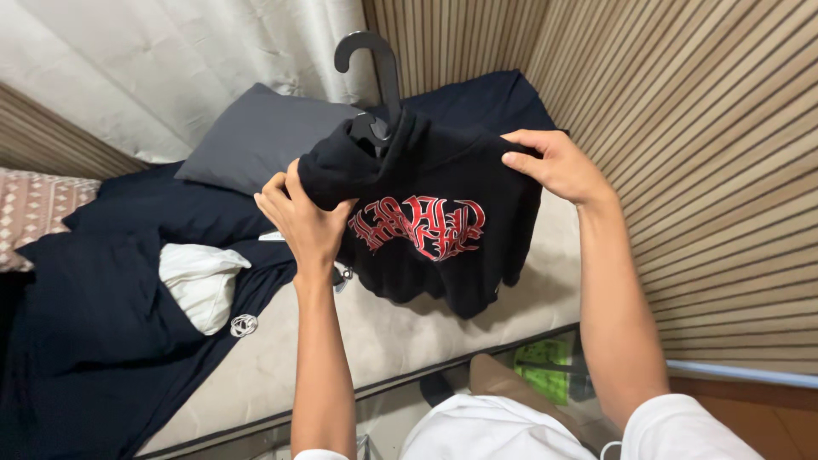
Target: The person puts a grey shirt and a black hoodie onto hangers and places them on a closet rod before lifting and moving a small black table.
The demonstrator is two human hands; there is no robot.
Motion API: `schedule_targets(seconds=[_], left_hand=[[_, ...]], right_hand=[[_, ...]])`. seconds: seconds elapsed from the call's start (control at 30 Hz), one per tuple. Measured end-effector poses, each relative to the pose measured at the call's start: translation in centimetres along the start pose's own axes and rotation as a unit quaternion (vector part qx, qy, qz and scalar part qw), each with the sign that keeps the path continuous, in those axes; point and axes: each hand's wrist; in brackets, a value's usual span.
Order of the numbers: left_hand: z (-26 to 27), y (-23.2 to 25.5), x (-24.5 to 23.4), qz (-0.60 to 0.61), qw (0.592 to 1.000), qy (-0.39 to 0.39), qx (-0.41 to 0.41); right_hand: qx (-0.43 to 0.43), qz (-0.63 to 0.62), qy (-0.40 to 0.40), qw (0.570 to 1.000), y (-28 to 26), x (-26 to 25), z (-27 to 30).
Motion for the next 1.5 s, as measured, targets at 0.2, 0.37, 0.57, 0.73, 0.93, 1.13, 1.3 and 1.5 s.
schedule_targets(seconds=[0.2, 0.37, 0.57, 0.73, 0.93, 1.13, 1.3, 1.5], left_hand=[[0.3, -0.4, 0.0, -0.109, 0.991, 0.068, 0.026], [-0.2, -0.1, -0.7, -0.169, 0.979, 0.114, 0.015], [-0.6, 1.0, -1.8, -0.215, 0.967, 0.13, -0.035], [0.1, 1.2, -4.4, -0.163, 0.981, 0.103, -0.022], [-0.6, 0.5, -6.3, -0.143, 0.982, 0.102, -0.075], [0.0, 1.6, -6.9, -0.104, 0.983, 0.141, -0.062], [-0.2, 2.0, -7.4, -0.071, 0.981, 0.166, -0.074], [-1.3, 2.8, -9.9, -0.102, 0.984, 0.144, -0.017]], right_hand=[[-0.057, 0.096, 0.053, 0.992, -2.8, 2.6, -2.6], [-0.124, 0.155, 0.077, 0.977, -6.9, 5.1, -4.3], [-0.248, 0.241, 0.212, 0.914, -9.2, 7.8, -8.4], [-0.296, 0.197, 0.2, 0.913, -9.5, 8.7, -11.3], [-0.304, 0.157, 0.119, 0.932, -9.8, 9.8, -13.2], [-0.318, 0.154, 0.073, 0.933, -9.5, 10.3, -14.1], [-0.345, 0.156, 0.045, 0.925, -9.8, 11.5, -14.1], [-0.345, 0.145, 0.009, 0.927, -10.7, 13.6, -14.6]])
Point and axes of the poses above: each hand's wrist, its own z-axis away from the middle knuckle, its own x-axis out of the palm, y = z × x, and after that the axes turned 13 degrees about x, right-handed
